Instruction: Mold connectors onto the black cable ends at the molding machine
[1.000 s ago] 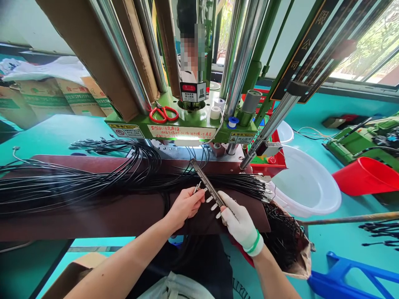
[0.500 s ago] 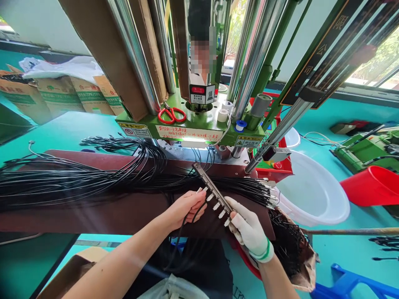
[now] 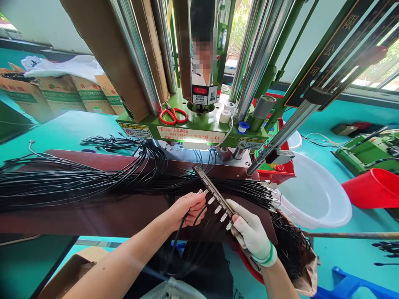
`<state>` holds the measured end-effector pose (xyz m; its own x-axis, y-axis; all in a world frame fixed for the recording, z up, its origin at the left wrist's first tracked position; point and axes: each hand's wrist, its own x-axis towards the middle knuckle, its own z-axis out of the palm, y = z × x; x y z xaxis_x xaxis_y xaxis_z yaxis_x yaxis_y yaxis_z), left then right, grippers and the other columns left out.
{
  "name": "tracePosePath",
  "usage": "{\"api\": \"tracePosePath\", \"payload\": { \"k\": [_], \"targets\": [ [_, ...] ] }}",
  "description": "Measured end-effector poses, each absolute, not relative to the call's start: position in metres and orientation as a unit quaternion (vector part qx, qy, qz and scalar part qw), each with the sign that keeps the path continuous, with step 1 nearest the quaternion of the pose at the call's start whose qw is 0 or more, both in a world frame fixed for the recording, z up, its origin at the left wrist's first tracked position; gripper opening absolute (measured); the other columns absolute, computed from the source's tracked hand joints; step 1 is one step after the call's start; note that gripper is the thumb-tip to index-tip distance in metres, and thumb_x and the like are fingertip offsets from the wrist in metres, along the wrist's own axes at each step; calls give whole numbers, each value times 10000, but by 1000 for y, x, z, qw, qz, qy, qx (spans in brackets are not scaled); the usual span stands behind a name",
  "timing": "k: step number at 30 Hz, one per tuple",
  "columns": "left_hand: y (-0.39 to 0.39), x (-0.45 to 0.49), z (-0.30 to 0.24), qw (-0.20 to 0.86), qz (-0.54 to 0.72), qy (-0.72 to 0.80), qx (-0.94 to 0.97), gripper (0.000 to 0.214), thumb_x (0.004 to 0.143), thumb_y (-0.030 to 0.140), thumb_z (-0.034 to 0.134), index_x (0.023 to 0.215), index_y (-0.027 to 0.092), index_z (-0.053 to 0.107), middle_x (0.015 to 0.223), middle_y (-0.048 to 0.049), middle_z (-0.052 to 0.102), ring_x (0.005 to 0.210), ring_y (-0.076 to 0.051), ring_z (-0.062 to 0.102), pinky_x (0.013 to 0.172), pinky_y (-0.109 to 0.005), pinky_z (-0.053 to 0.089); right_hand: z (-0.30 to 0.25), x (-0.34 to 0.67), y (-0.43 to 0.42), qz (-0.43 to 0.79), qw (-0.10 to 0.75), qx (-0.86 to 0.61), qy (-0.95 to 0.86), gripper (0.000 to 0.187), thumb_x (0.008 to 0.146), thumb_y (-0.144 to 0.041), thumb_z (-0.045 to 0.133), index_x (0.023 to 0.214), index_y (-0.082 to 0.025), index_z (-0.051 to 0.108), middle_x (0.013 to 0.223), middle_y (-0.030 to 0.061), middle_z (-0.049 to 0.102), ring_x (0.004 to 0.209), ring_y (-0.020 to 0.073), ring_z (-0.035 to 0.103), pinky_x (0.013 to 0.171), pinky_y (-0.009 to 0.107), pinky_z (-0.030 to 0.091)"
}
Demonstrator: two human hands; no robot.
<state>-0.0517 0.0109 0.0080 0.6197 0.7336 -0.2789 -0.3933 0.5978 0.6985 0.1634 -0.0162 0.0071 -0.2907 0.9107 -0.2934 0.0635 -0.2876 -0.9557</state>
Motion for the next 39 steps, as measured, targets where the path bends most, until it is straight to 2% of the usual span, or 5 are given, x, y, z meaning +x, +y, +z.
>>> {"api": "tracePosePath", "payload": {
  "k": [13, 19, 31, 35, 39],
  "targets": [
    [11, -50, 9, 856, 331, 261, 300, 503, 764, 504, 514, 477, 175, 265, 394, 93, 193, 323, -12, 153, 326, -163, 56, 1, 165, -18, 614, 326, -506, -510, 599, 819, -475, 497, 1301, -129, 410, 584, 0, 470, 384, 36, 256, 325, 173, 165],
    [8, -50, 5, 819, 346, 318, 328, 511, 743, 512, 533, 481, 183, 243, 401, 103, 188, 314, -4, 134, 327, -169, 68, 0, 165, -18, 549, 319, -466, -616, 498, 844, -408, 489, 1249, -118, 490, 587, 19, 475, 518, 95, 360, 442, 227, 299],
    [-18, -82, 23, 744, 421, 386, 347, 296, 810, 432, 497, 850, 140, 529, 734, -26, 550, 678, -106, 536, 611, -235, 463, 4, 163, -17, 621, 362, -493, -490, 598, 777, -457, 563, 1257, -113, 468, 560, -5, 443, 394, 38, 269, 323, 164, 136],
    [-16, -94, 34, 735, 496, 394, 241, 268, 827, 459, 439, 853, 194, 467, 464, 96, 295, 357, -33, 265, 332, -130, 269, -1, 167, -17, 633, 366, -486, -479, 547, 798, -420, 557, 1266, -154, 464, 525, -38, 376, 399, 37, 262, 320, 147, 151],
    [-5, -83, 37, 746, 464, 406, 251, 239, 826, 453, 393, 752, 229, 354, 413, 122, 171, 336, -32, 62, 293, -119, 54, -3, 169, -17, 634, 370, -474, -485, 533, 799, -415, 559, 1262, -167, 472, 535, -25, 420, 391, 35, 272, 309, 142, 165]
  ]
}}
